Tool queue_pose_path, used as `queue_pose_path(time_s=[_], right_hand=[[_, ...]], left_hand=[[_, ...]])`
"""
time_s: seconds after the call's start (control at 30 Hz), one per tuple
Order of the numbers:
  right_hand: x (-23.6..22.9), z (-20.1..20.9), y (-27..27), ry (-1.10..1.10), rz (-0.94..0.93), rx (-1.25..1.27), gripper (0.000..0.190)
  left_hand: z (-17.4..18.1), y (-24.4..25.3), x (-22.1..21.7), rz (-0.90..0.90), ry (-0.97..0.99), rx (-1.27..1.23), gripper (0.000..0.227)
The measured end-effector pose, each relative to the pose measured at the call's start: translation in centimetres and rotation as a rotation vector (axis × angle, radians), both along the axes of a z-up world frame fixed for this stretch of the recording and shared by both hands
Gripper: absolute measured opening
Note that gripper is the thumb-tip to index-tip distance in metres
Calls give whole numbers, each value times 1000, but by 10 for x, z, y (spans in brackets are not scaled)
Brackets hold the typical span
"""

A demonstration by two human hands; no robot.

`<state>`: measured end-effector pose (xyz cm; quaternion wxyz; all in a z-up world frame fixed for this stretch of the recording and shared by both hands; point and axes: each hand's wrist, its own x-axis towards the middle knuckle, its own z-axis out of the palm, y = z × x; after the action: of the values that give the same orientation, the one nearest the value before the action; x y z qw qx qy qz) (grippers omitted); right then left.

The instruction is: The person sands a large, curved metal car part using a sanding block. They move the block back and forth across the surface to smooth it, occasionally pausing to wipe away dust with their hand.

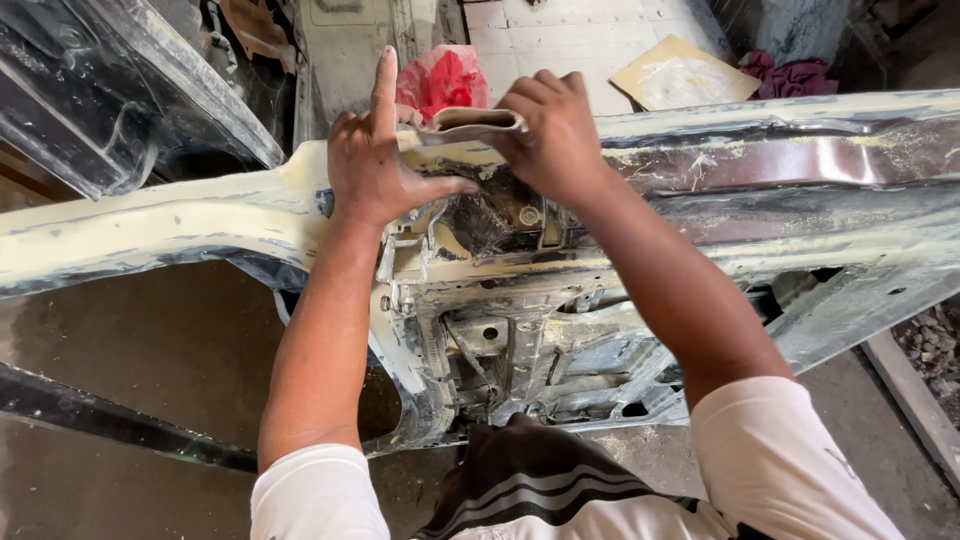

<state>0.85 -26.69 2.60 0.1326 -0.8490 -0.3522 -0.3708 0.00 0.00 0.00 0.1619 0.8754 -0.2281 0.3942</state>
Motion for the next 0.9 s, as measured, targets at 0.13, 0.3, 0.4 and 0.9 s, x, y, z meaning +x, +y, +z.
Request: queue_pose_path(time_s=[0.13, 0.3, 0.4, 0.9], right_hand=[[-13, -1, -37, 3, -73, -44, 22], [-82, 24, -147, 362, -125, 621, 32], [-90, 14, -193, -33, -377, 145, 14], [-72, -7, 0, 8, -58, 60, 41]], left_hand=[[5, 5, -5, -136, -70, -34, 159], [-1, 4, 3, -83, -50, 29, 148], [-1, 7, 3, -160, -63, 17, 136], [16, 6, -67, -499, -58, -49, 12]])
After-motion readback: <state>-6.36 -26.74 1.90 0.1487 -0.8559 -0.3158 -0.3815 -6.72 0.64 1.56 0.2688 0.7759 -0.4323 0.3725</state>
